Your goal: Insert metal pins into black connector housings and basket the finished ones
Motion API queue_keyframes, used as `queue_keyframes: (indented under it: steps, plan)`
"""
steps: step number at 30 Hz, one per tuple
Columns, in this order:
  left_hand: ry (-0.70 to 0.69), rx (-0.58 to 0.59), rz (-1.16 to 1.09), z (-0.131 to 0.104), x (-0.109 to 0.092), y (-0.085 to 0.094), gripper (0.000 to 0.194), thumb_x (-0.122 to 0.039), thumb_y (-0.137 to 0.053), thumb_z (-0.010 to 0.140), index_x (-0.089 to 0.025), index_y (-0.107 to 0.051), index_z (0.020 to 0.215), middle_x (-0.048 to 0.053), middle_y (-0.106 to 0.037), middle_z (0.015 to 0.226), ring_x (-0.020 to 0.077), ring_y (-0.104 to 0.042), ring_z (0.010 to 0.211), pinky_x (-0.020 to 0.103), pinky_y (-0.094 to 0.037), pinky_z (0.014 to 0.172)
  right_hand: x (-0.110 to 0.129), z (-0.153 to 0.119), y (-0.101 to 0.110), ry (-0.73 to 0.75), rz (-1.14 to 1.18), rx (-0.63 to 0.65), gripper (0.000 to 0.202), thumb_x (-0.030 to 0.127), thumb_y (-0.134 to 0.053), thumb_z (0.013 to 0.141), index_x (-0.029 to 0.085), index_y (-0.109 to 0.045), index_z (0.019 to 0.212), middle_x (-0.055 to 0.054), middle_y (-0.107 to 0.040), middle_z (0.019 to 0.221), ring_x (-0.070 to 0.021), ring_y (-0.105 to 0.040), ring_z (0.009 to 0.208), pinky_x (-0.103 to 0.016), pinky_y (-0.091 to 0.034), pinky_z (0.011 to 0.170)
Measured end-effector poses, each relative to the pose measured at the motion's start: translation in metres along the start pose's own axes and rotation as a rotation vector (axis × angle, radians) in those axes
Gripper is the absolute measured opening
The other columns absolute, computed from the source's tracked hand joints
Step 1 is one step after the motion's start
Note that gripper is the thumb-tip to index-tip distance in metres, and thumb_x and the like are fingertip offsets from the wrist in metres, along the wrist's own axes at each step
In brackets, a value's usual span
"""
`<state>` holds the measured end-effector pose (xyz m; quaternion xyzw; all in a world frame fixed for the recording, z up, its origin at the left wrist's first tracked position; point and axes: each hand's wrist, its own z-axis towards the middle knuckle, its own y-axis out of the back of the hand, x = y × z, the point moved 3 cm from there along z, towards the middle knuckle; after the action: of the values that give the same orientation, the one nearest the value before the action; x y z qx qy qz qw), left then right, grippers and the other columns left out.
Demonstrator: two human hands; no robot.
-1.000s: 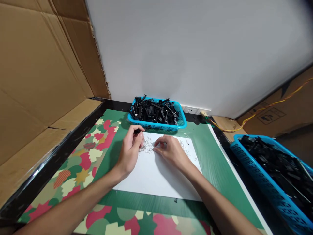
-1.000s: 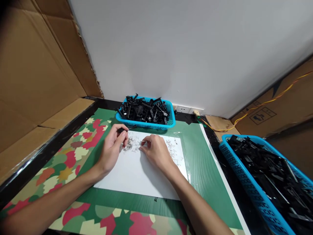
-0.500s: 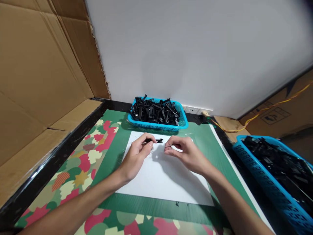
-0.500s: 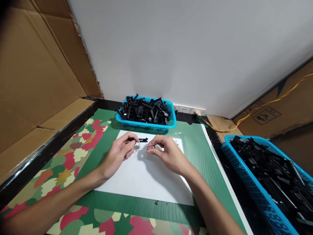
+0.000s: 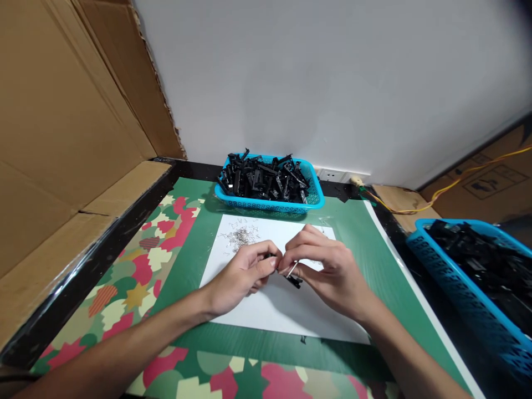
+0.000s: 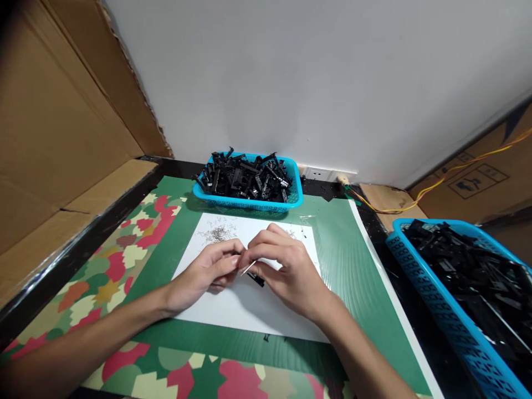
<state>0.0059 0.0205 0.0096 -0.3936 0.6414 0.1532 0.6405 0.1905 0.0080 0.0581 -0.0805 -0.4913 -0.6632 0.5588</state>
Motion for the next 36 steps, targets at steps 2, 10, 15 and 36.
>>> queue_keyframes:
  steps: [2, 10, 15, 36]
  plan:
    - [0.027, 0.014, -0.004, 0.000, 0.002, 0.001, 0.032, -0.049, -0.063, 0.102, -0.020, -0.054, 0.093, -0.008, -0.029, 0.069, 0.0076, -0.020, 0.054, 0.024, -0.011, 0.048, 0.000, -0.001, 0.001, 0.016, -0.016, 0.005, 0.014, 0.018, -0.069, 0.102, 0.025, -0.077, 0.094, -0.002, -0.072, 0.086, -0.0179, -0.060, 0.079, -0.034, -0.048, 0.071]
    - [0.026, 0.074, 0.003, 0.000, 0.002, 0.001, 0.034, -0.051, -0.062, 0.102, -0.019, -0.054, 0.093, -0.009, -0.030, 0.069, 0.0070, -0.021, 0.053, 0.023, -0.013, 0.048, 0.002, -0.003, 0.005, 0.045, 0.010, 0.000, 0.013, 0.013, -0.074, 0.098, 0.024, -0.080, 0.093, -0.003, -0.071, 0.085, -0.0187, -0.059, 0.080, -0.033, -0.047, 0.072]
    - [-0.125, -0.089, 0.273, -0.001, -0.002, 0.004, 0.030, -0.047, -0.057, 0.105, -0.019, -0.057, 0.094, -0.005, -0.039, 0.075, 0.0098, -0.032, 0.061, 0.024, -0.025, 0.055, -0.004, -0.004, 0.007, -0.124, 0.041, -0.032, 0.011, 0.018, -0.069, 0.101, 0.024, -0.077, 0.102, -0.003, -0.072, 0.093, -0.0185, -0.064, 0.087, -0.032, -0.049, 0.078]
    - [-0.127, -0.264, 1.174, -0.003, 0.003, 0.003, 0.009, -0.033, -0.043, 0.111, -0.026, -0.048, 0.115, -0.003, -0.064, 0.084, 0.0175, -0.060, 0.065, 0.029, -0.039, 0.062, -0.043, -0.016, 0.005, -0.542, -0.098, 0.051, 0.020, 0.010, -0.065, 0.089, 0.020, -0.082, 0.087, -0.002, -0.077, 0.088, -0.0179, -0.067, 0.079, -0.031, -0.046, 0.071]
